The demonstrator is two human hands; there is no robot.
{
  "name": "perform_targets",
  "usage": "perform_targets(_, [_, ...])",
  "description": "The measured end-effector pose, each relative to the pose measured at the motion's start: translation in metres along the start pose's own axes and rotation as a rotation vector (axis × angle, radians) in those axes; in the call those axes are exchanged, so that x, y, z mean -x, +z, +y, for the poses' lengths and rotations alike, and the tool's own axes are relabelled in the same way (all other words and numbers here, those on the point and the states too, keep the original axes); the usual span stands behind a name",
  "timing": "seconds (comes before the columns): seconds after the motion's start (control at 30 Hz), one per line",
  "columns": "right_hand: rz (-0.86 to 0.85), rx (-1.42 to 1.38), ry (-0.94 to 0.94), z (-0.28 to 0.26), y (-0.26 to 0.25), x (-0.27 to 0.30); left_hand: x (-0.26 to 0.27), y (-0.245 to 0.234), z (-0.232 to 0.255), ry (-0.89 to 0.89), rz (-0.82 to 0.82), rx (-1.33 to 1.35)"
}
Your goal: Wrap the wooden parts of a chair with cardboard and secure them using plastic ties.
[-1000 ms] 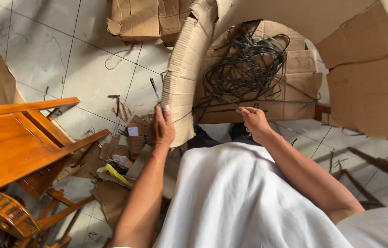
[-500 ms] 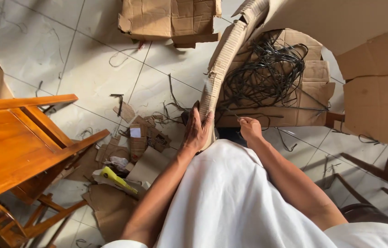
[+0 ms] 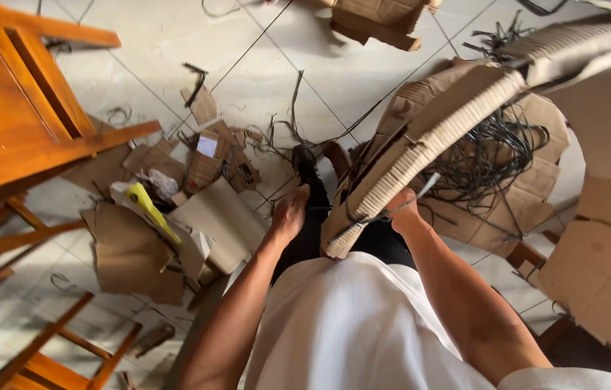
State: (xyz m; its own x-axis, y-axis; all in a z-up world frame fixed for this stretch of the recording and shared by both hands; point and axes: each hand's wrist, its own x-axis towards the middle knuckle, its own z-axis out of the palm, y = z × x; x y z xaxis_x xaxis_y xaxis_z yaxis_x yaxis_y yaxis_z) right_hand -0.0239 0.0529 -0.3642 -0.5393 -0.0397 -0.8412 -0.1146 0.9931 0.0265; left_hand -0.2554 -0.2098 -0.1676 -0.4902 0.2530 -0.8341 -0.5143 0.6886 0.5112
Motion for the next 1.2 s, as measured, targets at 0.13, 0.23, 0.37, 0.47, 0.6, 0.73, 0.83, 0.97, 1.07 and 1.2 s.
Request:
perform_targets(0.13, [-0.055,-0.128,-0.029,0.004,-0.019,-0.008,-0.029,0.027,-0.022,-0.056,-0.123,0.016])
perform_targets(0.23, [-0.096,-0.231,-0.042,0.012,-0.019,-0.012,-0.083,0.078,-0.099,0.245,-0.102,-0.297])
perform_targets(0.37, [-0.144,-0.4,-0.007,0.021,-0.018,-0.028,-0.123,0.125,-0.109,0.602,-0.012,-0.531])
perform_targets(0.47, [-0.193,-0.542,0.02,0.02,-0.01,-0.022,-0.102,0.109,-0.052,0.311,-0.185,-0.203])
perform_targets(0.6, [-0.241,-0.752,0.073,0.017,-0.002,-0.009,-0.127,0.119,-0.03,-0.06,-0.242,0.084])
perform_targets(0.73, [-0.272,-0.965,0.15,0.018,0.008,-0.002,-0.145,0.135,-0.03,-0.217,-0.204,0.425])
perform_targets(0.83, [-0.288,-1.119,0.194,0.017,0.008,0.005,-0.148,0.142,-0.03,-0.241,-0.083,0.417])
perform_targets(0.97, [-0.29,-1.35,0.269,0.008,0.001,0.034,-0.146,0.114,-0.014,-0.106,0.164,0.257])
perform_targets(1.07, [-0.242,-1.534,0.336,0.01,-0.02,0.067,-0.121,0.052,0.031,-0.119,0.227,0.641])
perform_targets(1.2, [-0.085,-1.733,0.409,0.028,-0.08,0.103,-0.082,-0.003,0.057,-0.008,0.161,0.566])
